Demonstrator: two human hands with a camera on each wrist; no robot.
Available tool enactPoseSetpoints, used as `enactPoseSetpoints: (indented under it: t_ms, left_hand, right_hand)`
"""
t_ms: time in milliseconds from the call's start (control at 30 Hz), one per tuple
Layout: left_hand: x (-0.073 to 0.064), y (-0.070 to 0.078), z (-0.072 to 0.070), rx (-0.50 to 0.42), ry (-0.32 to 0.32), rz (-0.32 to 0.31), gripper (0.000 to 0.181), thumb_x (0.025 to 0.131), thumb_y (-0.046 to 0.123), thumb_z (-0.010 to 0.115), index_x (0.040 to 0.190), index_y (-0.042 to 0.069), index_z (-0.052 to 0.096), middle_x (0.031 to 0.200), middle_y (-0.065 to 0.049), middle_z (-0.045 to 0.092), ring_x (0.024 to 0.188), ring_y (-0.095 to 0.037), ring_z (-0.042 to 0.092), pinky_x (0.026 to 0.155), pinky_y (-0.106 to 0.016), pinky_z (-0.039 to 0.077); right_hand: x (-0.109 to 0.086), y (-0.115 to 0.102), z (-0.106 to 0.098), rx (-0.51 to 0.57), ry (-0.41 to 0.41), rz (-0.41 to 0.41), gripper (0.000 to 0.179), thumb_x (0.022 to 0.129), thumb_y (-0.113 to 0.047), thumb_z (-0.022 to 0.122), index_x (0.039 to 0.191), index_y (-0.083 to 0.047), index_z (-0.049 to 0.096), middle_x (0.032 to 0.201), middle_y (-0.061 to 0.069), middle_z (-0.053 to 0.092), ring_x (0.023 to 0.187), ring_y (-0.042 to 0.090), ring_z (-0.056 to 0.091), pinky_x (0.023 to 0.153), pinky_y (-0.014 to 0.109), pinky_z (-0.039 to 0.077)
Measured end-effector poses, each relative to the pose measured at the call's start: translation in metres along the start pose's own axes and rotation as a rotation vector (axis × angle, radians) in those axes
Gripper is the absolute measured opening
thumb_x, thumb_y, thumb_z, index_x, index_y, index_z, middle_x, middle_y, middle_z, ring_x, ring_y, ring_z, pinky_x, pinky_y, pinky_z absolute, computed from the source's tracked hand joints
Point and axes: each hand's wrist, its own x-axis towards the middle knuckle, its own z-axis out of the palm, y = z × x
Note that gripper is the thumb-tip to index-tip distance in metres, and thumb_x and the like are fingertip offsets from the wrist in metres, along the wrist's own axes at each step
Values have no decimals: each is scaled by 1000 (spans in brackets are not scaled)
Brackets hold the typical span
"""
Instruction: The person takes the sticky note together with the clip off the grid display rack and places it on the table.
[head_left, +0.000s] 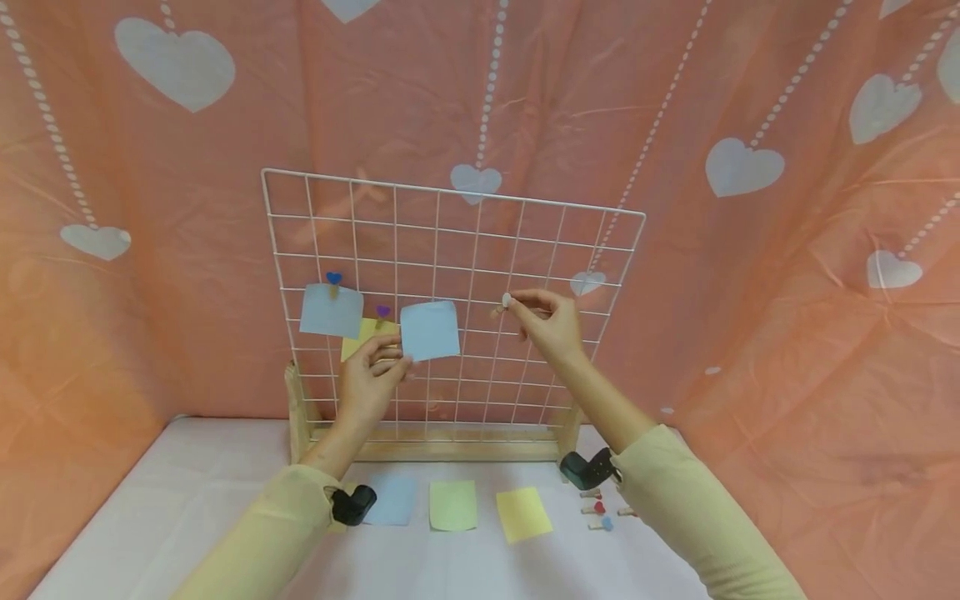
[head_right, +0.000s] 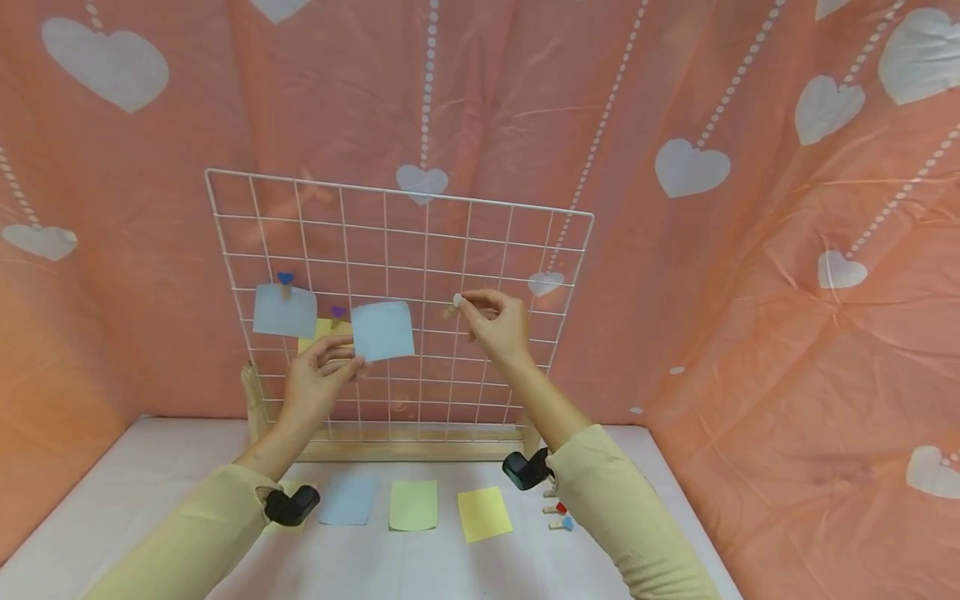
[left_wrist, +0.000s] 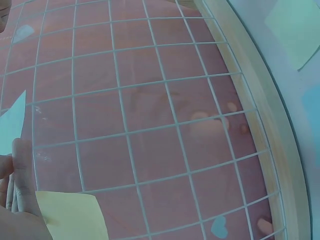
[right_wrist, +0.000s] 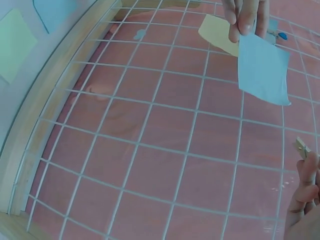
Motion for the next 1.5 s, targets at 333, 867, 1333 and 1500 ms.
enactPoseSetpoints:
  t_ms: [333, 867, 1333, 1500]
  left_hand:
    - [-8, -9, -8, 33, 3, 15, 33, 89, -2, 63, 121, -4, 57, 105, -25, 63, 74, 0, 66, 67, -14, 55]
    - [-20, -26, -18, 109, -30, -32, 32, 90, 0, 63, 121, -4, 58, 111, -27, 62, 74, 10, 62, 68, -15, 55]
    - [-39, -41, -27, 201, -35, -42, 29, 90, 3, 64, 118, -1, 60, 106, -22, 65, 86, -10, 70, 69, -17, 55]
    - [-46, -46, -30, 192, -40, -55, 30, 89, 1, 65, 118, -4, 60, 107, -23, 64, 78, 4, 65, 68, -17, 56]
  right_hand:
    - [-9, 12, -9, -40, 16, 32, 23, 90, -12, 65, 106, 5, 68, 100, 22, 70, 45, 7, 55, 46, 17, 43]
    - [-25, 32, -23, -24, 32, 69, 22, 90, -6, 65, 103, 11, 66, 101, 25, 68, 46, 3, 52, 50, 15, 46]
    - [-47, 53, -35, -78, 64, 146, 22, 89, -7, 67, 103, 9, 67, 92, 15, 72, 46, 5, 53, 50, 15, 47]
    - [-57, 63, -39, -63, 95, 191, 21, 89, -5, 66, 103, 10, 67, 97, 22, 70, 46, 2, 51, 49, 15, 45]
